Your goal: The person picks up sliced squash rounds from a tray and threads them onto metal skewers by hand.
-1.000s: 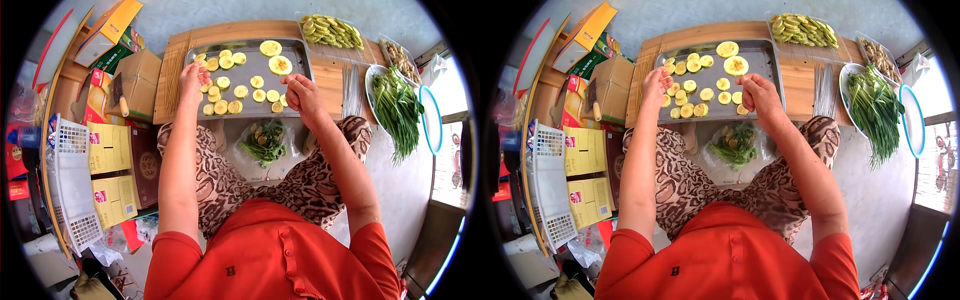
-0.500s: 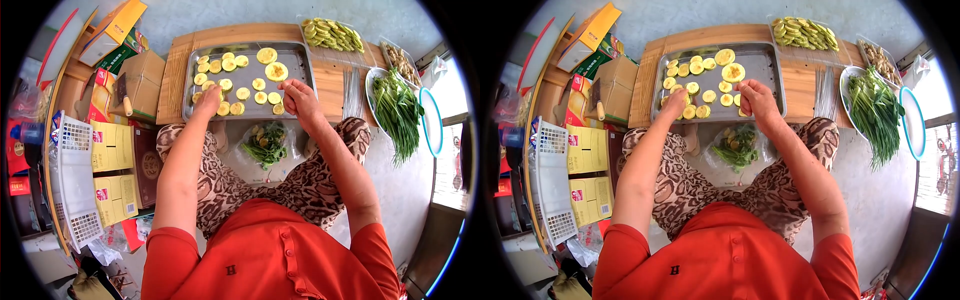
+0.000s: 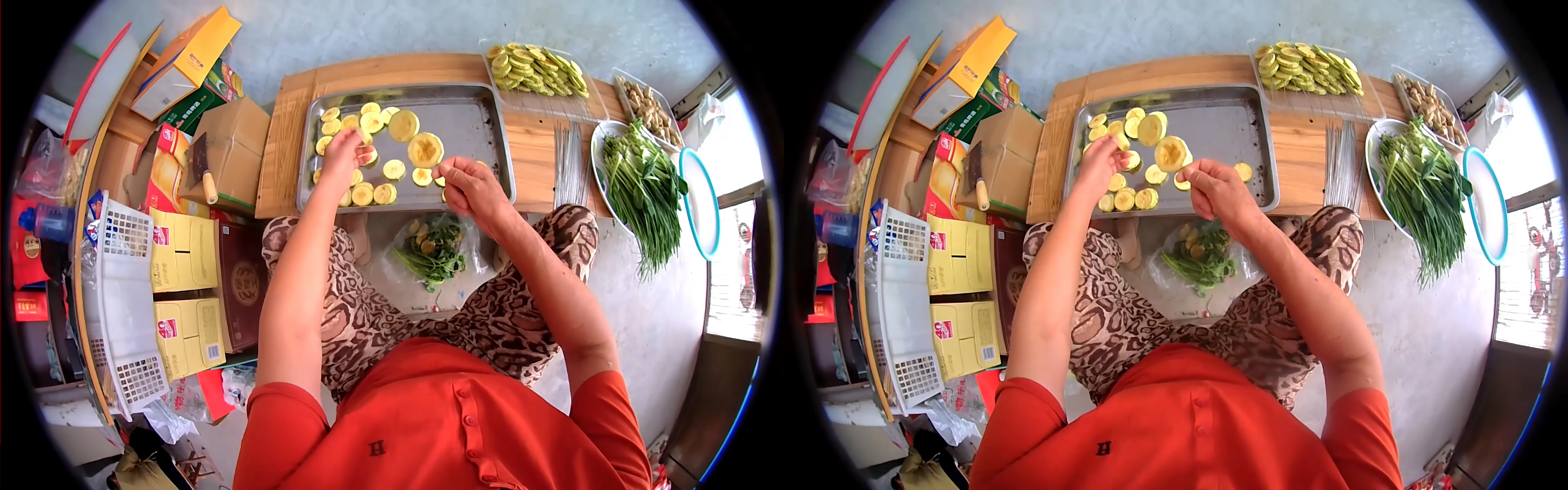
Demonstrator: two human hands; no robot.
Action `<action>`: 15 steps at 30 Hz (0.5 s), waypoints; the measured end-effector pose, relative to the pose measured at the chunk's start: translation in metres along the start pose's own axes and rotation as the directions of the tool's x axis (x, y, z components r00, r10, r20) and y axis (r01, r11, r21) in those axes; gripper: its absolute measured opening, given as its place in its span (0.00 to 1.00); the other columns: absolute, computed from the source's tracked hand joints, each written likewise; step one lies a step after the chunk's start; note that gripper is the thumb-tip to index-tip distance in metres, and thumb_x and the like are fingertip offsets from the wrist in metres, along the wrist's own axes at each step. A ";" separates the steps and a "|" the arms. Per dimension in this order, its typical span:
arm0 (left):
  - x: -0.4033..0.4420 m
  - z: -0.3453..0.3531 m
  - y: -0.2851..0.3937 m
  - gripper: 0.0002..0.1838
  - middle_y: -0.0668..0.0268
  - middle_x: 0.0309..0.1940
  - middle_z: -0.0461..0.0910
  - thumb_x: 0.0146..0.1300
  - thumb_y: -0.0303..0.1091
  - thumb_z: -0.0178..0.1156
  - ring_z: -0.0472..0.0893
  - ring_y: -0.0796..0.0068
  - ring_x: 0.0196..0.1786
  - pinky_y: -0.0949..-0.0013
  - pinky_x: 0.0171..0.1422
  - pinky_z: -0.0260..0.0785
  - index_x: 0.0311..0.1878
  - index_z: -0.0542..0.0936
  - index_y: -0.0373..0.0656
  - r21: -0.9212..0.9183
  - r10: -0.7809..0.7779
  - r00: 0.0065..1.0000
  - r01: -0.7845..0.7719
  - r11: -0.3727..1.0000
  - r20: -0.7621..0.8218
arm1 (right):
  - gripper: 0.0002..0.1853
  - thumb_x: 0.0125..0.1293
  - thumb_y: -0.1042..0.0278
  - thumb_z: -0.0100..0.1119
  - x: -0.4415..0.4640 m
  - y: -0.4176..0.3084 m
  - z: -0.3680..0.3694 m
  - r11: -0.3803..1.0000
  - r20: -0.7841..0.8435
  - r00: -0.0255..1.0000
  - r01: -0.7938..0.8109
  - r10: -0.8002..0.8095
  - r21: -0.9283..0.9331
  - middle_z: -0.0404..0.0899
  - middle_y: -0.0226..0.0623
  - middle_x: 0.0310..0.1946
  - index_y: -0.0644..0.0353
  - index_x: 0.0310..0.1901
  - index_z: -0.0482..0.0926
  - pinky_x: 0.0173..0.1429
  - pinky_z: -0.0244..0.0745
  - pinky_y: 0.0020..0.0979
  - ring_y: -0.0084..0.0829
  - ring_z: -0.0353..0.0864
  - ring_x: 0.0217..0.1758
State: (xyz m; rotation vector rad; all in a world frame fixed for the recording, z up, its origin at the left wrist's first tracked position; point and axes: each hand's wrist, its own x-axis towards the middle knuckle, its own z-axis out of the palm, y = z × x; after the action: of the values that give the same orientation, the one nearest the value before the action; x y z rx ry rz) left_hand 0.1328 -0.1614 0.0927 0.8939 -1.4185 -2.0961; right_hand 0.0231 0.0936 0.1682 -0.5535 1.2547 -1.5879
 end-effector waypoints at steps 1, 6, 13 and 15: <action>0.000 0.001 0.004 0.13 0.61 0.38 0.79 0.64 0.38 0.56 0.78 0.69 0.44 0.65 0.50 0.72 0.47 0.73 0.40 0.000 0.002 1.000 -0.002 1.000 -0.001 | 0.10 0.71 0.64 0.46 -0.002 -0.002 0.003 1.000 0.035 0.999 -0.025 0.025 0.017 0.59 0.24 0.11 0.62 0.37 0.73 0.19 0.52 0.22 0.17 0.54 0.13; -0.010 0.014 0.022 0.17 0.57 0.42 0.77 0.66 0.38 0.55 0.78 0.66 0.47 0.66 0.55 0.71 0.49 0.72 0.34 -0.548 0.062 0.986 0.034 0.836 0.155 | 0.11 0.73 0.62 0.45 -0.002 0.001 0.012 0.994 0.142 0.986 -0.091 0.083 0.057 0.55 0.23 0.11 0.60 0.38 0.72 0.20 0.50 0.21 0.17 0.53 0.14; -0.014 0.024 0.030 0.18 0.52 0.52 0.73 0.67 0.36 0.53 0.75 0.65 0.52 0.66 0.62 0.69 0.52 0.70 0.30 -0.674 0.156 0.962 0.038 0.738 0.225 | 0.11 0.73 0.63 0.45 0.002 0.002 0.015 0.990 0.145 0.984 -0.114 0.102 0.082 0.56 0.23 0.11 0.60 0.38 0.73 0.19 0.50 0.20 0.17 0.53 0.14; -0.013 0.022 0.031 0.18 0.51 0.54 0.72 0.68 0.35 0.53 0.75 0.65 0.53 0.66 0.63 0.68 0.53 0.70 0.29 -0.696 0.162 0.958 0.050 0.716 0.236 | 0.11 0.72 0.63 0.45 0.003 0.003 0.016 0.990 0.150 0.983 -0.116 0.103 0.084 0.56 0.23 0.11 0.60 0.38 0.73 0.19 0.50 0.20 0.17 0.53 0.14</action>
State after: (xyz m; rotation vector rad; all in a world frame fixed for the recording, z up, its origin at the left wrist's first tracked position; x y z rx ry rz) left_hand 0.1259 -0.1499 0.1303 0.2377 -0.6106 -2.4895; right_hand 0.0363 0.0841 0.1706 -0.5227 1.0792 -1.4782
